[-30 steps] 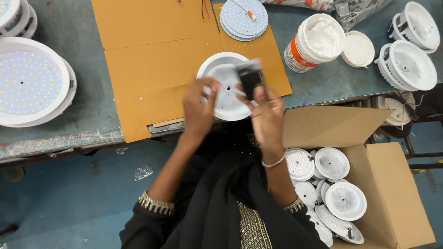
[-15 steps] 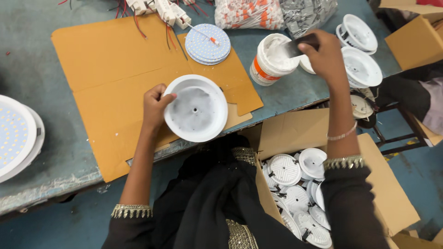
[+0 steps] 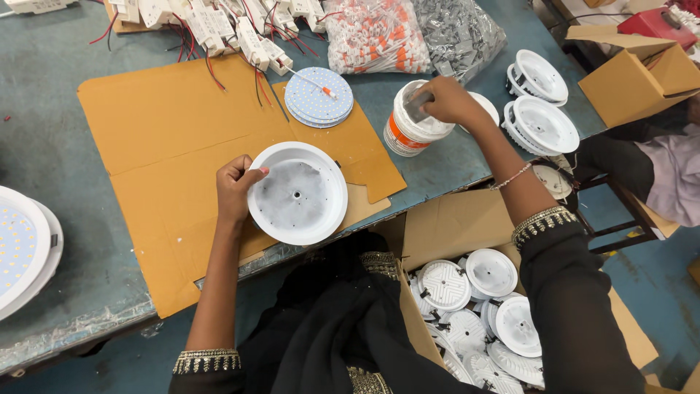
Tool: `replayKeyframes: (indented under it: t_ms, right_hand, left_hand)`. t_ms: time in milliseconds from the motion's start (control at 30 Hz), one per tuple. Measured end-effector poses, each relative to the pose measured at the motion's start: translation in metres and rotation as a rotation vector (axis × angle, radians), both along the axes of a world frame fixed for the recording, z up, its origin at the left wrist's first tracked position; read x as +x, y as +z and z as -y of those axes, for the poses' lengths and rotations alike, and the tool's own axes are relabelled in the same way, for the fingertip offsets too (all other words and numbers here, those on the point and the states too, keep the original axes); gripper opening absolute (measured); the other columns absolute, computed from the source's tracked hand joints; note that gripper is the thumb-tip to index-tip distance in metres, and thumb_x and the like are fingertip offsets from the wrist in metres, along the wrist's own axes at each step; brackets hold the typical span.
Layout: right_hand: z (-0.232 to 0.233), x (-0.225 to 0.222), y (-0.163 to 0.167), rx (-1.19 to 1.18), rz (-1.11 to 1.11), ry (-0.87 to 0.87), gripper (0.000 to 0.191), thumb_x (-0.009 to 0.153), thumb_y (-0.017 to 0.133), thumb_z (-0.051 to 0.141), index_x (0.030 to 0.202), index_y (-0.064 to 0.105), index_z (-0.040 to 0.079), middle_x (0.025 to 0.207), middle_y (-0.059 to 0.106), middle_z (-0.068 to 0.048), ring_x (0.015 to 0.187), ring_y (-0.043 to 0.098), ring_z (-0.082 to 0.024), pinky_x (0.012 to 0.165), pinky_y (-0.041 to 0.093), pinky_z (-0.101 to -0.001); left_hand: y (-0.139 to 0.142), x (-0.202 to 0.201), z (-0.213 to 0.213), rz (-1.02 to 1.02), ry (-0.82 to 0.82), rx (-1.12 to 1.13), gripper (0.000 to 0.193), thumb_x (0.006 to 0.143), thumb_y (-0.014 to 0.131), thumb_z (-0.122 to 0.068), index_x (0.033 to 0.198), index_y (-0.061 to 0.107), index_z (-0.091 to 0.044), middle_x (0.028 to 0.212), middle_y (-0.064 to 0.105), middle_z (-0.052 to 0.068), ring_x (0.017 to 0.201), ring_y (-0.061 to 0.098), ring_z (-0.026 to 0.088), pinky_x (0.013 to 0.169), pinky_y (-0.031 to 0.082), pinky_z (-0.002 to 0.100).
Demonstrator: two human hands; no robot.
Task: The person applies a white substance to the inside of circular light housings and the back of round circuit boards using a rectangular applicator, then places the housings into a box.
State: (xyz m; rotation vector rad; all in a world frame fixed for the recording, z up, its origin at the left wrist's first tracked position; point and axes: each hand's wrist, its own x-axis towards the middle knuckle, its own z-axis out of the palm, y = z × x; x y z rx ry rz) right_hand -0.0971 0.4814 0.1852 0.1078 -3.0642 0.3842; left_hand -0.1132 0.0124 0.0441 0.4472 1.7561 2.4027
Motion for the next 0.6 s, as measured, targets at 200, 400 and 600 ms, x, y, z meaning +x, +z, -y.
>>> replayKeyframes:
  t_ms: [200, 400, 600]
  right_hand:
    - [-0.012, 0.001, 0.005, -0.274, 0.190, -0.095, 0.035, 0.080, 0.076, -0.001, 0.115, 0.077, 0.003, 0.100, 0.077, -0.015, 0.089, 0.071, -0.024, 0.080, 0.055, -0.0362]
    - [-0.025, 0.022, 0.035, -0.719, 0.186, -0.270, 0.033, 0.086, 0.069, -0.002, 0.119, 0.071, -0.003, 0.107, 0.075, -0.011, 0.096, 0.074, -0.020, 0.090, 0.062, -0.0310]
    - [-0.031, 0.041, 0.053, -0.822, 0.117, -0.284, 0.030, 0.093, 0.067, -0.001, 0.122, 0.069, -0.004, 0.109, 0.073, -0.012, 0.098, 0.072, -0.019, 0.093, 0.059, -0.0317]
  left_hand:
    - [0.000, -0.002, -0.002, 0.018, -0.012, 0.022, 0.040, 0.086, 0.071, -0.005, 0.063, 0.040, -0.012, 0.059, 0.043, -0.007, 0.053, 0.035, 0.003, 0.048, 0.028, 0.024]
    - [-0.004, -0.003, -0.002, 0.042, 0.004, 0.094, 0.040, 0.089, 0.068, -0.006, 0.066, 0.037, -0.013, 0.062, 0.039, -0.008, 0.056, 0.032, 0.003, 0.050, 0.027, 0.024]
    - [-0.004, -0.001, 0.000, 0.030, -0.018, 0.225, 0.035, 0.094, 0.066, -0.010, 0.069, 0.042, -0.013, 0.065, 0.044, -0.007, 0.056, 0.035, 0.003, 0.051, 0.029, 0.024]
